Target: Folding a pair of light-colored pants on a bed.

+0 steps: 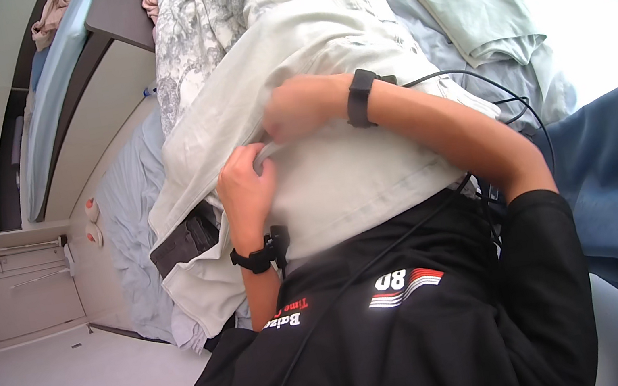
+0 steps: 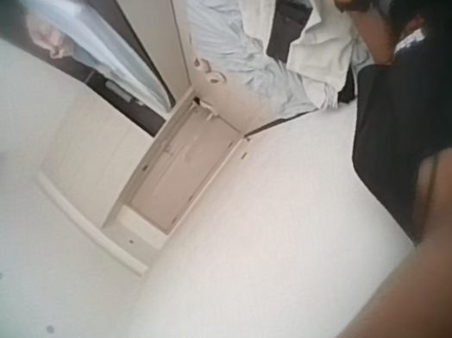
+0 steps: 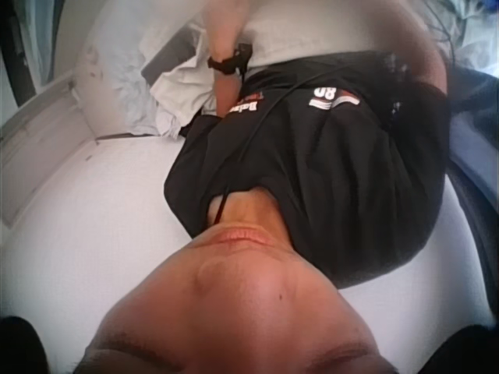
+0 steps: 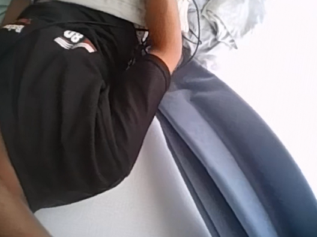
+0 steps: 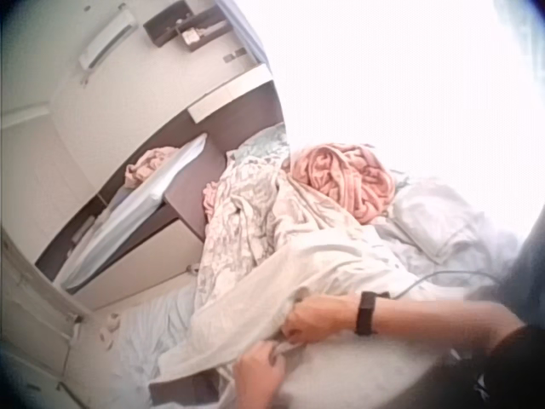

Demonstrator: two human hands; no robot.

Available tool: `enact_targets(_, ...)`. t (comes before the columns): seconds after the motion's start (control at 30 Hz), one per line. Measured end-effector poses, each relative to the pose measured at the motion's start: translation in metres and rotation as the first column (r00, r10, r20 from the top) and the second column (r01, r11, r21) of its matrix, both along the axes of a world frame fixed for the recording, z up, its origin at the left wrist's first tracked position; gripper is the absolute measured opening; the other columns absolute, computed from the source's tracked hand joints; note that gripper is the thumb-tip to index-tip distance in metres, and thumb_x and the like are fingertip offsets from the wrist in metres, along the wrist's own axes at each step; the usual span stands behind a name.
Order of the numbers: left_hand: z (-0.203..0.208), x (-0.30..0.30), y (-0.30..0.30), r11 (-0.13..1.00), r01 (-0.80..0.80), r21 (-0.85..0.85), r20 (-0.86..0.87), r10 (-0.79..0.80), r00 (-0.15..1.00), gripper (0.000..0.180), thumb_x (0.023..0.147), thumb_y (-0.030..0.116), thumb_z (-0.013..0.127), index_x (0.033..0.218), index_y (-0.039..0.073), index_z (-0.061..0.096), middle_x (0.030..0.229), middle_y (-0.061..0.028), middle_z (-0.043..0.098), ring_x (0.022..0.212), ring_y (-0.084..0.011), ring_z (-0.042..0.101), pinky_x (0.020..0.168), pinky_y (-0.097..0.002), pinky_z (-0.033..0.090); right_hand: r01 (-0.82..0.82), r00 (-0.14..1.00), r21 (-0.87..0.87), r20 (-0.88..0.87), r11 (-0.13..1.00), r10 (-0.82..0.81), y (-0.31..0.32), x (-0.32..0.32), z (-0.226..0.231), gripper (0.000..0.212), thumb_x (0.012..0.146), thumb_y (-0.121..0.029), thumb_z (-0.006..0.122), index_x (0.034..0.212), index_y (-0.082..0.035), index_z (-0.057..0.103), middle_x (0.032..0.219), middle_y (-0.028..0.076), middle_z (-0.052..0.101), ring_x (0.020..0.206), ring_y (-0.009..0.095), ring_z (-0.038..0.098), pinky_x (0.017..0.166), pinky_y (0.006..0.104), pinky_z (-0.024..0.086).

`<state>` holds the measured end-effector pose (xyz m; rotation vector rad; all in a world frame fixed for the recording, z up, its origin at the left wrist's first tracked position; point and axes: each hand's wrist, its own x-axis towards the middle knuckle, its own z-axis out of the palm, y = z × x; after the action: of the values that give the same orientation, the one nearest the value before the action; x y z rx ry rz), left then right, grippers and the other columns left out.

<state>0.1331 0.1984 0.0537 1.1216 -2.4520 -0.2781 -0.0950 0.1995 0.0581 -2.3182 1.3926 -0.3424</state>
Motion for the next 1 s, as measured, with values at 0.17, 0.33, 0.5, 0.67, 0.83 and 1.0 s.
enact_targets(0.17, -0.008, 0.007, -0.001, 0.999, -0.043, 0.003, -0.037, 0.043, 0.998, 0.025, 0.086, 0.011, 0.067, 0.109, 0.004, 0.075, 0.101, -0.0177, 0.074, 0.093, -0.0412, 0.069, 0.083, -0.0452, 0.055, -0.026, 0.992, -0.17, 0.117, 0.985, 0.046, 0.008, -0.002, -0.003, 0.021, 0.089, -0.026, 0.075, 0.102, -0.009, 0.073, 0.096, 0.013, 0.07, 0.085, 0.038, 0.069, 0.075, 0.0492, 0.053)
enact_targets(0.33, -0.014, 0.016, -0.004, 0.994, -0.086, 0.064, -0.037, 0.089, 0.995, 0.03, 0.089, 0.014, 0.067, 0.116, 0.005, 0.076, 0.104, -0.019, 0.074, 0.096, -0.0411, 0.068, 0.088, -0.0497, 0.053, 0.016, 0.994, -0.282, 0.111, 0.959, 0.016, 0.008, 0.0, -0.001, 0.025, 0.087, -0.026, 0.077, 0.104, -0.009, 0.071, 0.097, 0.013, 0.067, 0.083, 0.038, 0.069, 0.074, 0.0491, 0.053)
enact_targets(0.5, -0.018, 0.023, -0.005, 0.994, -0.093, 0.056, -0.042, 0.095, 0.995, 0.032, 0.09, 0.014, 0.068, 0.12, 0.006, 0.074, 0.107, -0.019, 0.074, 0.101, -0.0405, 0.068, 0.089, -0.0498, 0.053, 0.108, 0.994, -0.42, 0.063, 0.901, -0.09, 0.008, 0.01, 0.002, 0.03, 0.087, -0.024, 0.077, 0.106, -0.01, 0.059, 0.094, 0.011, 0.066, 0.071, 0.037, 0.067, 0.062, 0.048, 0.052)
enact_targets(0.67, -0.017, 0.024, -0.002, 0.989, -0.146, 0.007, -0.202, 0.144, 0.969, 0.029, 0.092, 0.01, 0.068, 0.12, 0.006, 0.071, 0.108, -0.0177, 0.071, 0.093, -0.0367, 0.07, 0.083, -0.0456, 0.054, 0.147, 0.989, -0.509, 0.09, 0.848, -0.118, 0.005, 0.013, 0.001, 0.02, 0.087, -0.021, 0.074, 0.097, -0.009, 0.061, 0.088, 0.01, 0.067, 0.066, 0.034, 0.069, 0.059, 0.0449, 0.054)
enact_targets(0.83, -0.027, 0.038, -0.013, 0.988, -0.153, 0.017, -0.165, 0.153, 0.974, 0.015, 0.09, 0.005, 0.071, 0.102, 0.003, 0.062, 0.098, -0.0121, 0.068, 0.085, -0.0299, 0.066, 0.077, -0.0419, 0.052, 0.078, 0.997, -0.524, 0.052, 0.848, -0.06, 0.002, 0.013, -0.006, 0.017, 0.088, -0.019, 0.073, 0.096, -0.009, 0.061, 0.088, 0.01, 0.067, 0.066, 0.033, 0.069, 0.059, 0.045, 0.054)
enact_targets(1.0, -0.028, 0.036, -0.012, 0.989, -0.145, 0.033, -0.157, 0.149, 0.976, 0.019, 0.089, 0.007, 0.074, 0.103, 0.004, 0.062, 0.097, -0.0118, 0.068, 0.086, -0.0307, 0.066, 0.077, -0.0426, 0.052, 0.087, 0.996, -0.542, 0.064, 0.836, -0.062, 0.002, 0.014, -0.009, 0.016, 0.087, -0.017, 0.072, 0.091, -0.007, 0.06, 0.086, 0.009, 0.064, 0.064, 0.032, 0.067, 0.06, 0.044, 0.053)
